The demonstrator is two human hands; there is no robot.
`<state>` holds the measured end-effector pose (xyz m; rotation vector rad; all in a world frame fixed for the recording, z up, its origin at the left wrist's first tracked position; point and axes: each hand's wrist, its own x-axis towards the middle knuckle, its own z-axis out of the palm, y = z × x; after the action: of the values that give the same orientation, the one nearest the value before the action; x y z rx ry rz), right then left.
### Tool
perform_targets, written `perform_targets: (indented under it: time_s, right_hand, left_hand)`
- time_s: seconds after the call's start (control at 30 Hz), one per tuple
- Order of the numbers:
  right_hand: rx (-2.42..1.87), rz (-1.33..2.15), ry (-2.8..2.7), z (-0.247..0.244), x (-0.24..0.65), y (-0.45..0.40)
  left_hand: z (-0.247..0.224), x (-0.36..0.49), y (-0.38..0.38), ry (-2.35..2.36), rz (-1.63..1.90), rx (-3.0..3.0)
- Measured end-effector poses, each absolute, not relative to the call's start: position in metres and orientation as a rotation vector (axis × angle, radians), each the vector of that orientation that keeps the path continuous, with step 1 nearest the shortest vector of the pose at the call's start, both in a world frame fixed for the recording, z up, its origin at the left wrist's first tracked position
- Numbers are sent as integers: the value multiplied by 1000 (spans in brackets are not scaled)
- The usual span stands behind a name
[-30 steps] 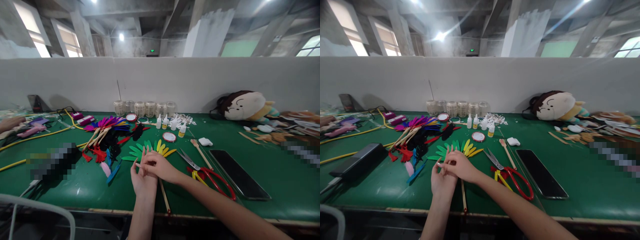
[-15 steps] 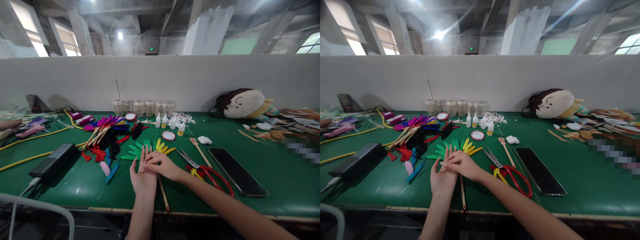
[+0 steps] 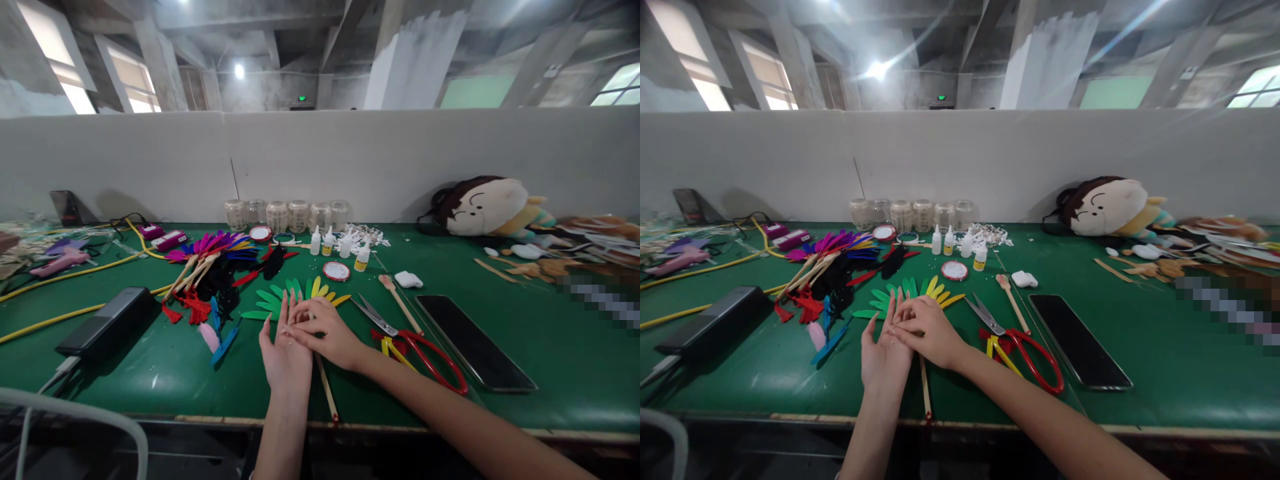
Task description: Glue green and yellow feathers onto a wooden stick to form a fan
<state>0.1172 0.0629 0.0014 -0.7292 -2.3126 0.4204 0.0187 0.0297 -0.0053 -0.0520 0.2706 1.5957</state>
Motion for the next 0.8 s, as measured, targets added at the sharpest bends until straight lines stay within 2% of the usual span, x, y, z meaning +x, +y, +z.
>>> perform_targets:
  time_s: [0.23, 0.6, 0.8]
  right_hand:
    - [-783, 161, -2306, -1, 123, 63]
    - [-987, 149, -2079, 11, 116, 53]
    - [-912, 142, -2084, 11, 115, 54]
  left_hand:
    - [-3, 25, 32, 293, 1577, -36]
    - [9, 30, 28, 321, 1557, -78]
    - [4, 27, 30, 403, 1534, 0]
